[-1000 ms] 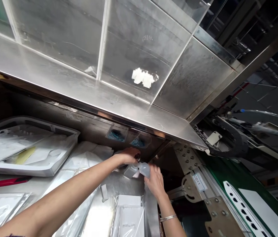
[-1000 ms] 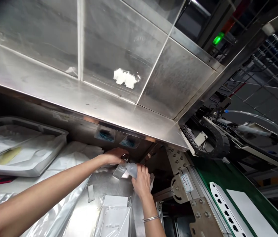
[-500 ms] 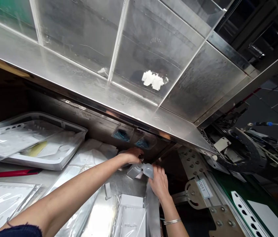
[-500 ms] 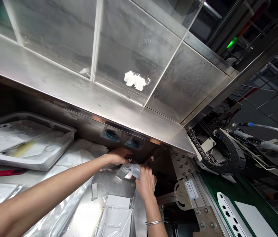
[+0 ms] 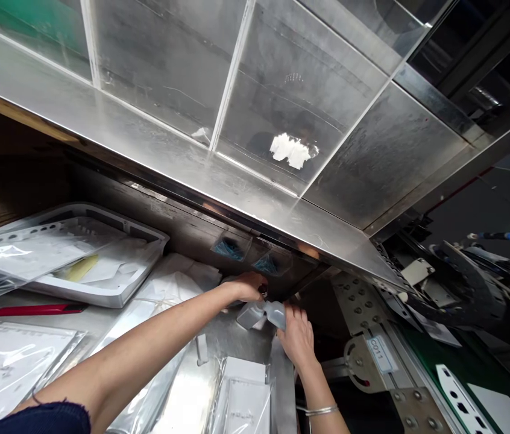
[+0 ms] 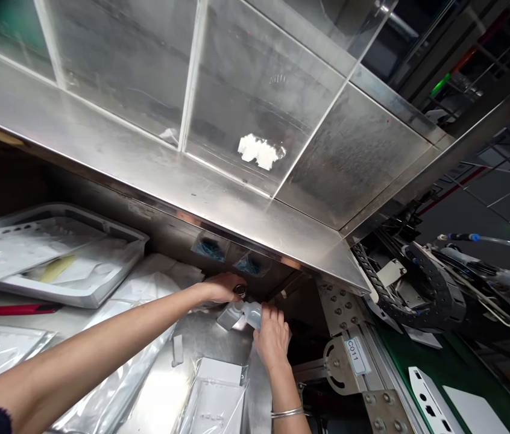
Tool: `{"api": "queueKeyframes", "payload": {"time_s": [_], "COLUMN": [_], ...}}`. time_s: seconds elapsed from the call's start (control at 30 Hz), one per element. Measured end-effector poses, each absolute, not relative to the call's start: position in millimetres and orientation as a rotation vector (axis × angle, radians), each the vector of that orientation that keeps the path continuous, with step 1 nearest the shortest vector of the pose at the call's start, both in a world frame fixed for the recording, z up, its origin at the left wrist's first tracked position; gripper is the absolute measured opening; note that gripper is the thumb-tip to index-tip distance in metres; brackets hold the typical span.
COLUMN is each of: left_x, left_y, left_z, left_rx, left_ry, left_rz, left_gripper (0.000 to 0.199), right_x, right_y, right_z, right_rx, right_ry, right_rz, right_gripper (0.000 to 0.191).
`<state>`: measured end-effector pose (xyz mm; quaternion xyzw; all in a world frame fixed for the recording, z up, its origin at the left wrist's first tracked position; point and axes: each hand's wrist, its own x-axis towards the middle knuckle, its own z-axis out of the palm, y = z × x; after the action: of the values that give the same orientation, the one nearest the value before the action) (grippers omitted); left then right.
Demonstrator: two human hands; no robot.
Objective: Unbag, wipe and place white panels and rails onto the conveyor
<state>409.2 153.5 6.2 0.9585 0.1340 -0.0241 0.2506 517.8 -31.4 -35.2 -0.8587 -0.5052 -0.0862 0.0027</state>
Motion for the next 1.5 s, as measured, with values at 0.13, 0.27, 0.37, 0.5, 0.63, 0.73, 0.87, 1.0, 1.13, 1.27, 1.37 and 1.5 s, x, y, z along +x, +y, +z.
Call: {"api": "queueKeyframes", "payload": {"time_s": [0.13, 0.27, 0.37, 0.5, 0.63, 0.73, 0.87, 1.0, 1.13, 1.27, 1.37, 1.5], "left_x": [409, 409, 408, 407, 407, 408, 408, 408, 406, 406, 405, 405], "left_y": [153, 152, 152, 152, 152, 152, 153, 152, 150, 150, 150, 151], "left_z": [7, 8, 9, 8, 7, 5, 3, 4, 6, 6, 5, 3], "left_rx": [2.616, 2.621, 2.626, 2.625, 2.624, 2.618, 2.604, 2.597, 2.588, 2.568, 2.550, 2.533], "left_ry": [0.360, 0.356, 0.360, 0.357, 0.364, 0.374, 0.381, 0.377, 0.386, 0.402, 0.403, 0.411], "left_rz": [-0.066, -0.066, -0.069, -0.077, -0.079, -0.077, -0.070, -0.074, -0.078, -0.077, -0.073, -0.062], "left_gripper": [0.030, 0.029, 0.030, 0.031, 0.030, 0.031, 0.033, 0.030, 0.031, 0.031, 0.031, 0.032], "right_x": [518, 519, 519, 520, 519, 519, 519, 520, 520, 519, 523, 535], "right_y": [-32, -32, -32, -31, -30, -30, -31, -31, -30, -30, -31, -32], "right_z": [-34, -34, -35, -34, -33, -32, -33, -34, -34, -31, -34, -49], "right_rx": [-2.707, -2.703, -2.706, -2.723, -2.738, -2.740, -2.721, -2.721, -2.754, -2.736, -2.665, -2.389], "right_ry": [-1.592, -1.605, -1.613, -1.612, -1.612, -1.611, -1.616, -1.611, -1.595, -1.595, -1.570, -1.361], "right_rz": [-0.273, -0.276, -0.277, -0.261, -0.240, -0.239, -0.256, -0.255, -0.196, -0.163, -0.110, 0.162], "right_gripper": [0.059, 0.059, 0.059, 0.061, 0.062, 0.061, 0.061, 0.061, 0.061, 0.061, 0.060, 0.063]}}
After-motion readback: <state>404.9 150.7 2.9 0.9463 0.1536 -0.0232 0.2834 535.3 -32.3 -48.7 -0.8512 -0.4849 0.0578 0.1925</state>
